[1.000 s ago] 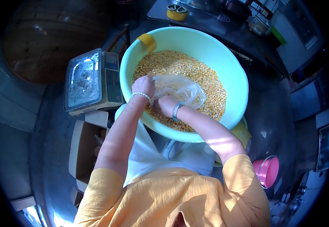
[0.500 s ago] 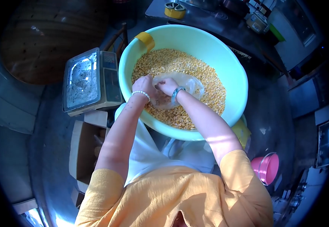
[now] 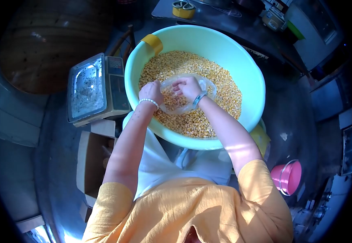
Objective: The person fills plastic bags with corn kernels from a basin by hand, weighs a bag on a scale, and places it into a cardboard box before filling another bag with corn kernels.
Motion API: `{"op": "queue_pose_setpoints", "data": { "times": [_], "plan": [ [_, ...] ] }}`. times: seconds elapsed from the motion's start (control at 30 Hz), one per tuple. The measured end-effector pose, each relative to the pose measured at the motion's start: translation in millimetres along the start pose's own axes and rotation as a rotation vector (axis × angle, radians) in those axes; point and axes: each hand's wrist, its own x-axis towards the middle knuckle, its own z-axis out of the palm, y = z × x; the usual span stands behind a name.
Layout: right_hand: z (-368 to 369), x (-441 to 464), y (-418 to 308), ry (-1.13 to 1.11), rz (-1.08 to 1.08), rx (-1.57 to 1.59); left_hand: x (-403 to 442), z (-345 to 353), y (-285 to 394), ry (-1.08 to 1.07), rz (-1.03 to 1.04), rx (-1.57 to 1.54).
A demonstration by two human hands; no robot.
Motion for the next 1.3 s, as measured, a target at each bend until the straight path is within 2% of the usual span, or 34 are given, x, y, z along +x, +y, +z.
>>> {"op": "queue_pose_setpoints", "data": {
  "times": [0.1,0.17,0.23,0.3,0.37,0.47,0.57,0.6,0.7,0.73,0.83,0.97,1.07,1.17,1.23,1.3],
  "plan": [
    [-32.7,-2.8,-10.2,0.279,-0.172,0.104,1.4,3.5,-0.4,0.059,-0.041,-0.039],
    [-60.5,-0.2,-6.7,0.464,-0.21,0.292,3.3,4.1,-0.2,0.085,-0.083,-0.082],
    [-95.0,9.9,22.5,0.634,-0.214,0.308,3.2,4.4,-0.3,0.098,-0.073,-0.095],
    [-125.5,21.0,78.5,0.783,-0.098,0.034,2.7,6.0,-0.2,0.113,-0.061,-0.106],
    [-148.6,22.7,136.9,0.663,0.08,-0.552,3.5,10.1,-1.2,0.129,-0.047,-0.114],
    [-151.1,36.8,178.6,0.508,0.555,-0.409,7.6,15.4,-4.9,0.131,-0.021,-0.141],
    [-113.3,-0.2,106.4,0.205,0.487,-1.036,11.6,17.4,-9.5,0.123,-0.017,-0.254],
    [-111.1,-0.2,101.5,0.132,0.483,-1.026,11.4,14.0,-10.5,0.124,-0.011,-0.272],
    [-103.5,-2.0,103.8,0.197,0.437,-0.878,7.0,2.9,-13.5,0.129,0.032,-0.252],
    [-102.1,-0.5,103.8,0.201,0.51,-0.793,3.6,-1.6,-13.3,0.139,0.063,-0.198],
    [-92.0,-16.0,72.6,0.172,0.498,-0.94,-7.8,-22.8,-4.1,0.092,0.044,-0.047],
    [-87.6,-7.0,99.8,0.269,0.44,-0.867,-11.6,-27.5,-1.6,0.027,0.018,0.01],
    [-82.9,-9.7,91.9,0.311,0.401,-0.853,-0.8,-16.5,-12.1,0.039,0.036,-0.086],
    [-87.3,-5.4,95.1,0.347,0.361,-0.835,7.0,-16.4,-11.0,-0.034,-0.033,-0.26],
    [-90.8,-5.9,95.5,0.358,0.271,-0.796,12.9,-4.2,-18.7,-0.118,-0.043,-0.549],
    [-93.6,-0.9,98.6,0.373,0.281,-0.797,20.3,7.7,-25.0,-0.188,-0.077,-0.811]
  ]
}}
